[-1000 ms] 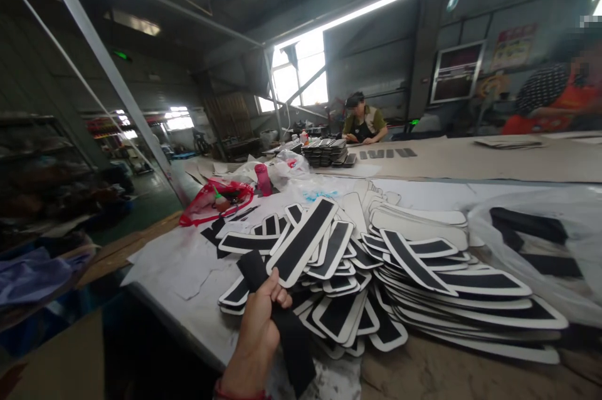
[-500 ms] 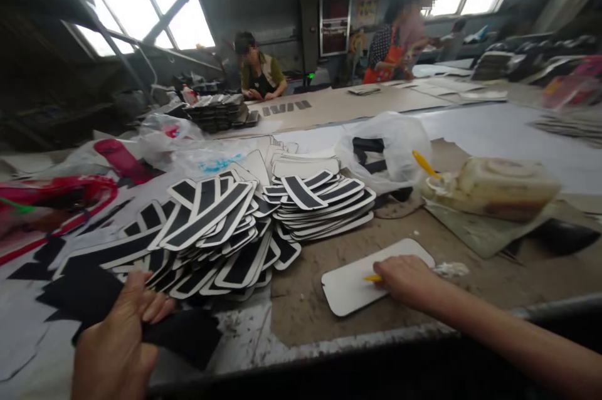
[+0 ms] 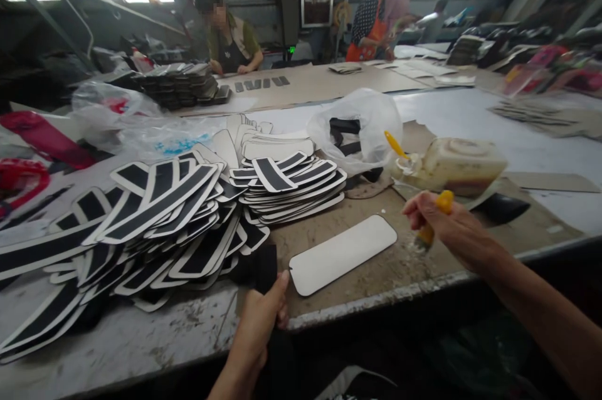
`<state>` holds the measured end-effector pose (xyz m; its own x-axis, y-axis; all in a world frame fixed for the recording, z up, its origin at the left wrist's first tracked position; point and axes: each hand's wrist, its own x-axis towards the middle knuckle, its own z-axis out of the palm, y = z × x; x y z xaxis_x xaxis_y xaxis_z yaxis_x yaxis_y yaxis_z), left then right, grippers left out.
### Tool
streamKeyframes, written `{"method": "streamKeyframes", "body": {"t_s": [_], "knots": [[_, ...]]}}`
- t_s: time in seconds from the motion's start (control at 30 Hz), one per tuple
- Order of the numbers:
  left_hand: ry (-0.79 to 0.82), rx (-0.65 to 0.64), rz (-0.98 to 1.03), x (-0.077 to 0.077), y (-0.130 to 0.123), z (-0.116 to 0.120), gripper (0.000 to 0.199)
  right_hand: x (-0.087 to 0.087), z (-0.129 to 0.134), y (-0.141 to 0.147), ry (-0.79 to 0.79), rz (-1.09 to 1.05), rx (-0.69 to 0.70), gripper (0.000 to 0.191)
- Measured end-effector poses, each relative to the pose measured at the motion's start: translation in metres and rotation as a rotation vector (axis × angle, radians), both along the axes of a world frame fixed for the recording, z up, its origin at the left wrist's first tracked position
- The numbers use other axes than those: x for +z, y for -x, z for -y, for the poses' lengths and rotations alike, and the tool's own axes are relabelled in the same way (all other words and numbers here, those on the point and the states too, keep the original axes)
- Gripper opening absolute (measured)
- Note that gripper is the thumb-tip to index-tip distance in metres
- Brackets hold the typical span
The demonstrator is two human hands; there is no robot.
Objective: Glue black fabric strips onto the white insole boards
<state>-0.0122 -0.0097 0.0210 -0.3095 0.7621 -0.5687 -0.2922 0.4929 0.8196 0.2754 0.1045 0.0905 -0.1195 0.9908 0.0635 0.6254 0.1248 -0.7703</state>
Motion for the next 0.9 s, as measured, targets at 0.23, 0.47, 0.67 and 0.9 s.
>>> {"method": "streamKeyframes", "body": {"t_s": [0.23,0.47,0.67,0.9], "knots": [[0.026,-0.057,0.048,-0.005,-0.004,-0.009,0.04,-0.011,0.014,0.013,0.226,-0.371,-0.016,0.059],[0.038,-0.066,0.07,-0.004,-0.004,-0.009,0.029,-0.036,0.029,0.088,0.446,-0.681,0.139,0.044],[0.034,-0.066,0.111,-0.006,-0.003,-0.009,0.024,-0.046,0.028,0.109,0.493,-0.498,0.131,0.032],[0.015,-0.07,0.088,-0.016,-0.003,-0.006,0.021,-0.042,0.026,0.099,0.417,-0.327,0.141,0.031]]}}
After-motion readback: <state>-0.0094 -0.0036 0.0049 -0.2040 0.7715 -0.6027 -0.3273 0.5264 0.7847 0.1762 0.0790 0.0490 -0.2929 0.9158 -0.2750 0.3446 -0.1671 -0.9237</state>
